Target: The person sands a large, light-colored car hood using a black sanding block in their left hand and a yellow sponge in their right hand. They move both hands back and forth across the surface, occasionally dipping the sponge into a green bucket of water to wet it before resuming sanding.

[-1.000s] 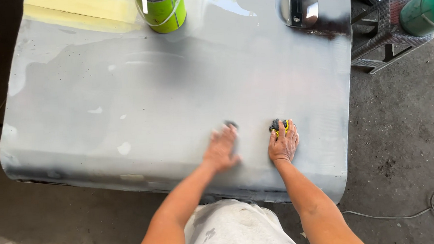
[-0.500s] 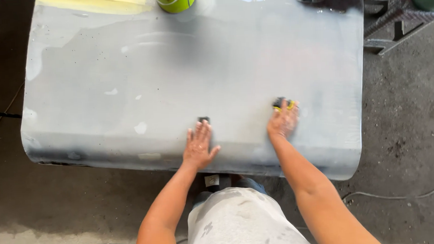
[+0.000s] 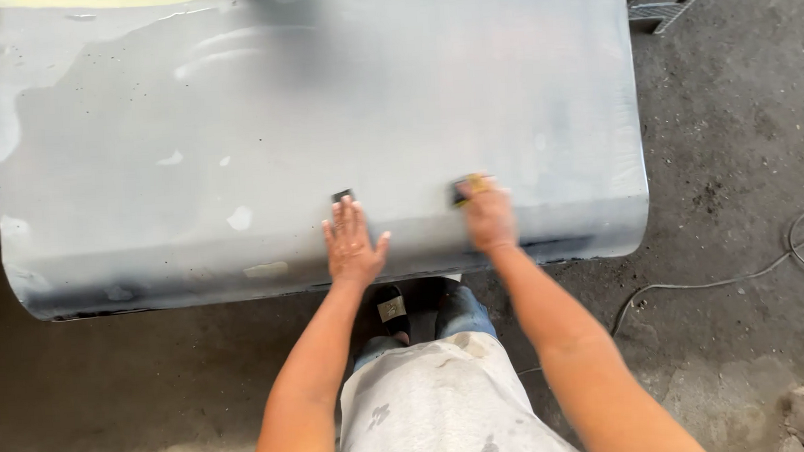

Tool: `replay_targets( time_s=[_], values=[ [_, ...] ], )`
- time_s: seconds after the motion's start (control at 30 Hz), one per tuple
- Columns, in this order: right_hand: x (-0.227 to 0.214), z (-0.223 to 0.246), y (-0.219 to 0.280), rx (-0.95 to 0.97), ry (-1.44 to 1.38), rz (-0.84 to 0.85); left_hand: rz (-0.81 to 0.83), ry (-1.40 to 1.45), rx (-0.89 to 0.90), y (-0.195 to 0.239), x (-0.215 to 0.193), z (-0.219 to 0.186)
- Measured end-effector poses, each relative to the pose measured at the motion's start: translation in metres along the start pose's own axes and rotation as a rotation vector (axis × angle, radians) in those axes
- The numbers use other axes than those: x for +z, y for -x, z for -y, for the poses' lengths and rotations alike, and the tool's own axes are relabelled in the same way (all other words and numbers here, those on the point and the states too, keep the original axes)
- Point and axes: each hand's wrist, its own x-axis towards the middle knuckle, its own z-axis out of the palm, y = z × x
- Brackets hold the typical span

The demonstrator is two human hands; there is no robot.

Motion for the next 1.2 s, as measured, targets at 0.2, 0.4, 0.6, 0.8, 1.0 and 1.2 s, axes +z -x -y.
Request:
replay_targets(
  time_s=[0.2,0.4,0.6,0.8,1.0,1.2],
  values=[
    [-0.054,-0.090,0.004,0.520,0.084,0.028,0.323,-0.081,0.367,-0.004,-0.020,-0.121],
    [-0.054,-0.101,0.016,0.251,0.164,-0.006,0.058,0.068,0.070,-0.028,0.005,-0.043],
    [-0.081,-0.120,0.009,-0.078,0.106,0.055,-0.165,0.057,-0.131,-0.020,0.028,-0.093],
    [-0.078,-0.136,0.007,-0.075,-0.020,0.009,0.137,0.049,0.534,-0.017,0.065,-0.244],
    [-0.052,-0.120,0.003,0.131,0.004,-0.145,-0.135,0.163,0.045,-0.026,0.033,-0.066],
    [-0.044,-0.111,-0.004,0.277,-0.001,-0.170,-0.137,-0.022,-0.123,-0.027,0.033,-0.062]
  ],
)
